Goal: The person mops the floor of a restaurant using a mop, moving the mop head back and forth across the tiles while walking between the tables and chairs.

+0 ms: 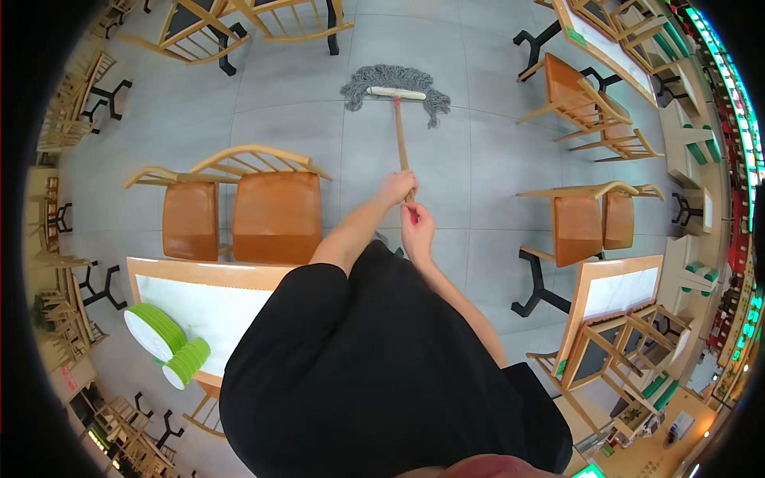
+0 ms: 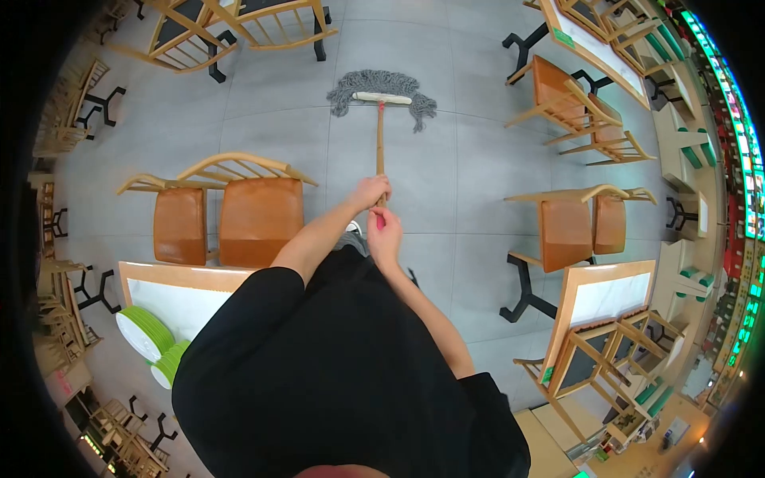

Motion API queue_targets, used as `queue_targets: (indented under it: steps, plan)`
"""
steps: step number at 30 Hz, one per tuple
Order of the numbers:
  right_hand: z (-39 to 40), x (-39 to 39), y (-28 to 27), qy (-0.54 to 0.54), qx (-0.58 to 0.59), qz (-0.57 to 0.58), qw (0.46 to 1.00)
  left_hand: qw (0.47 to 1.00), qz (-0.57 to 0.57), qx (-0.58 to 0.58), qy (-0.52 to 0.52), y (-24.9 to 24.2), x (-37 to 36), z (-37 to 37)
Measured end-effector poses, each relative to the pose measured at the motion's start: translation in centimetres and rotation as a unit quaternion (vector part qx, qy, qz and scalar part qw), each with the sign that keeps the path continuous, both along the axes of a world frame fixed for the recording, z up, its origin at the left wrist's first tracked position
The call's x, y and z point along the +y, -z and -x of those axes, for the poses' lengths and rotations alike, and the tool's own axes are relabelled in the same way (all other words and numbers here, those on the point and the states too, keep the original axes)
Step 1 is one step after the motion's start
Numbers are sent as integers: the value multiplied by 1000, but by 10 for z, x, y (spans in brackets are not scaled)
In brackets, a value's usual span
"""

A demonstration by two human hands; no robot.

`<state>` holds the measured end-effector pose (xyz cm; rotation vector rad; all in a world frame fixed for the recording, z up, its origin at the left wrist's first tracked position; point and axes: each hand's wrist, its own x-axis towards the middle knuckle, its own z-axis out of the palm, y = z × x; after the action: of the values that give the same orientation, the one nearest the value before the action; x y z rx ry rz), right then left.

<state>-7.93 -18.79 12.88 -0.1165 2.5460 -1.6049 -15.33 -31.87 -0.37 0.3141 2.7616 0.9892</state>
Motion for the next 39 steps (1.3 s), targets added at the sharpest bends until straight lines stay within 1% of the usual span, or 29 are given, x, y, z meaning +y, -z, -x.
queue_targets:
  steps: [1, 3, 4, 5, 6, 8, 9, 12, 15, 18, 21, 24, 27, 28, 30, 33, 35, 36, 37, 38, 39]
  plan:
    - [8, -12, -16, -1, 0, -10, 1000, 1000, -15, 7, 10, -3, -6, 7]
    - [29, -11, -23, 9, 87, -26, 996, 998, -42, 23, 37, -14, -9, 27]
    - [41, -7, -25, 20, 132, -35, 991, 996, -74, 36, 16, -18, -5, 35]
    - [49, -2, -23, 42, 122, -61, 990, 993, -108, 48, -3, -20, 5, 37]
    - [54, 1, -23, 52, 113, -60, 990, 987, -145, 58, -21, -22, 14, 37]
    - [66, 13, -25, 72, 100, -67, 990, 982, -167, 76, -34, -33, 25, 44]
    - [76, 16, -28, 80, 150, -71, 983, 979, -179, 87, -44, -35, 31, 53]
    - [124, 21, -41, 73, 194, -32, 978, 972, -197, 98, -80, -36, 39, 97]
    - [184, 23, -39, 65, 234, -7, 970, 972, -190, 101, -92, -53, 36, 156]
    - [261, 8, -50, 22, 271, 6, 962, 974, -187, 103, -76, -48, 10, 226]
    - [306, 4, -51, 7, 233, 30, 972, 991, -109, 76, -18, -49, -5, 276]
    - [338, 4, -41, 50, 182, 18, 982, 993, -91, 64, -31, -37, -3, 310]
    - [367, -2, -34, 101, 181, -18, 978, 991, -92, 69, -73, -32, 0, 334]
    - [378, -4, -33, 110, 183, -25, 977, 991, -92, 62, -73, -29, -3, 345]
    - [403, -11, -31, 133, 189, -42, 972, 992, -91, 49, -66, -24, -12, 372]
    - [448, -18, -21, 226, 162, -36, 960, 998, -24, 59, -11, -21, -28, 421]
    - [468, -7, -14, 298, 38, 77, 951, 995, -4, 35, 98, -42, -39, 458]
    - [464, -8, -11, 326, -28, 140, 934, 989, 11, 16, 149, -52, -50, 463]
    - [457, -15, -10, 332, -49, 274, 901, 978, 32, 22, 203, -59, -58, 474]
    - [449, -23, -10, 321, -57, 400, 856, 977, 33, 22, 209, -55, -68, 486]
    - [445, -28, -15, 297, -61, 515, 801, 977, 30, 25, 212, -41, -76, 495]
